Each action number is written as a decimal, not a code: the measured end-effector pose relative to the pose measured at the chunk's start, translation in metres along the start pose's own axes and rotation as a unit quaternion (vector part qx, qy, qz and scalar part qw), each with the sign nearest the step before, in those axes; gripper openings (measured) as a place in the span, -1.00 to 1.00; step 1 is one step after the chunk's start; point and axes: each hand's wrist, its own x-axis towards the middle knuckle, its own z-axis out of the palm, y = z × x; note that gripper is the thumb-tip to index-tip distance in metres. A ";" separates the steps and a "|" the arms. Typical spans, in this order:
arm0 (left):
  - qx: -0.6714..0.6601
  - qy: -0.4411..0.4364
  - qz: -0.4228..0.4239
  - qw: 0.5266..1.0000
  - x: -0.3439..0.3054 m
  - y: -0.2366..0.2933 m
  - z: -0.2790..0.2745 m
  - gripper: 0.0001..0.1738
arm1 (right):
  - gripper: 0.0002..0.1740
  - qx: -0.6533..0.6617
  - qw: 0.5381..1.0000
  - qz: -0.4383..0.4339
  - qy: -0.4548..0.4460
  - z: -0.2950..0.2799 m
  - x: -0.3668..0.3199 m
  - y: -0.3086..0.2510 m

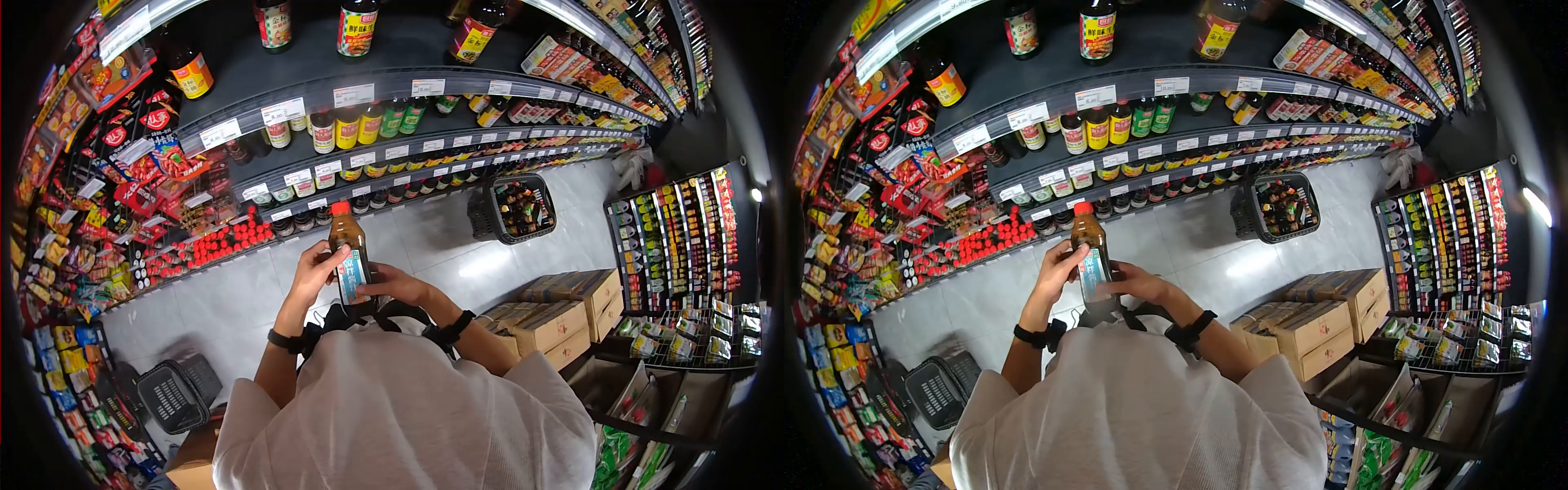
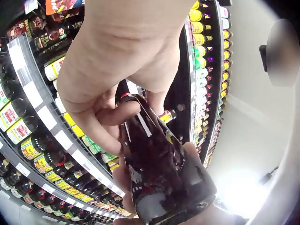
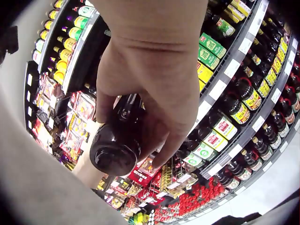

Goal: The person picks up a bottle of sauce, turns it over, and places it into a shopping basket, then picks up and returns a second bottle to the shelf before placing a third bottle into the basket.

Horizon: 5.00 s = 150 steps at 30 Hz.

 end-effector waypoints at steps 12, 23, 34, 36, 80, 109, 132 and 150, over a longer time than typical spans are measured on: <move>0.003 -0.025 -0.012 1.000 0.005 0.003 0.009 -0.63 | -0.34 -0.019 0.999 -0.020 0.046 0.001 -0.006 -0.002; 0.092 -0.046 -0.035 0.994 0.024 0.021 0.064 -0.54 | -0.32 -0.012 0.999 0.008 0.038 -0.048 -0.046 -0.029; 0.197 -0.195 -0.041 0.960 0.071 0.025 0.218 -0.34 | -0.32 -0.017 0.994 -0.064 0.085 -0.170 -0.158 -0.019; 0.228 -0.213 -0.043 0.949 0.076 0.029 0.254 -0.35 | -0.33 0.004 0.995 -0.067 0.078 -0.198 -0.179 -0.010; 0.131 -0.294 -0.020 0.947 0.302 0.090 0.400 -0.26 | -0.26 0.037 0.986 -0.068 0.148 -0.399 -0.210 -0.133; 0.242 0.013 0.325 0.914 0.324 0.154 0.514 -0.64 | -0.45 0.044 0.974 -0.113 0.189 -0.520 -0.244 -0.172; 0.164 0.130 0.485 0.849 0.369 0.273 0.408 -0.06 | -0.45 0.001 0.980 -0.107 0.169 -0.548 -0.265 -0.167; 0.316 0.111 0.477 0.812 0.282 0.138 0.490 0.04 | -0.35 -0.165 0.961 -0.216 0.055 -0.490 -0.233 -0.261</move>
